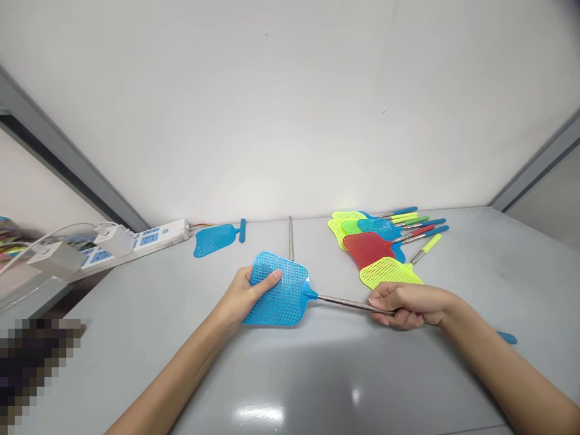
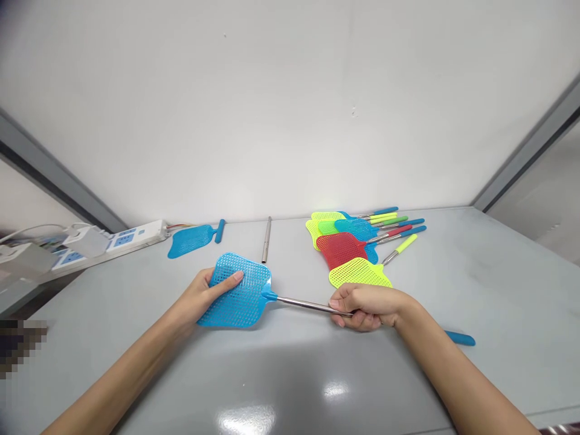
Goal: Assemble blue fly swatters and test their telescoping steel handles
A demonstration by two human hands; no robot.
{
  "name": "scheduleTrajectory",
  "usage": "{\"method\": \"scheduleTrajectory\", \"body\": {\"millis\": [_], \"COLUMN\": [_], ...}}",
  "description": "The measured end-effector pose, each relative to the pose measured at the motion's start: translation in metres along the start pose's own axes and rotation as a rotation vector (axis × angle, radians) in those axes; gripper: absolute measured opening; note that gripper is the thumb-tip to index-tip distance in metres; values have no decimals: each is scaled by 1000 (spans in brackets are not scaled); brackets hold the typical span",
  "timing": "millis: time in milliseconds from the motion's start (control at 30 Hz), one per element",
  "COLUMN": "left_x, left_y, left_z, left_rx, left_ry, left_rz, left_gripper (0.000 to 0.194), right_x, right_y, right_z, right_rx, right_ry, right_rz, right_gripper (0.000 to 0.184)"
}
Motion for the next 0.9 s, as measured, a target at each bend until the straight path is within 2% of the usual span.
{"method": "scheduleTrajectory", "body": {"millis": [167,400,600,767,900], "left_x": [3,7,3,0,-6], "left_y": [0,2,2,-2,-5], "left_z": [-6,-17,-18,-4,13], "left_rx": [26,77,86,39,-15], "left_ry": [11,39,55,7,-29], "left_rz": [-2,0,0,33,36], "left_gripper": [36,33,32,34,36], "right_x": [4,7,20,27,30], "right_y": [-3,-5,-4,-5,-1], "right_z": [-1,-15,-12,-12,-9], "right_rx": [2,36,4,-49,-108], "right_ry": [45,19,108,179,279], "right_rz": [60,61,214,284,256], "right_gripper": [26,26,29,33,35]}}
Point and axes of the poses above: each hand's wrist, its own y-axis away from the middle knuckle, its own z-axis out of the back of the hand, x = y × z, the point moved 7 cm from there along -y, towards the middle knuckle, and after that the axes turned 8 degrees about z, right-handed, at the moved point
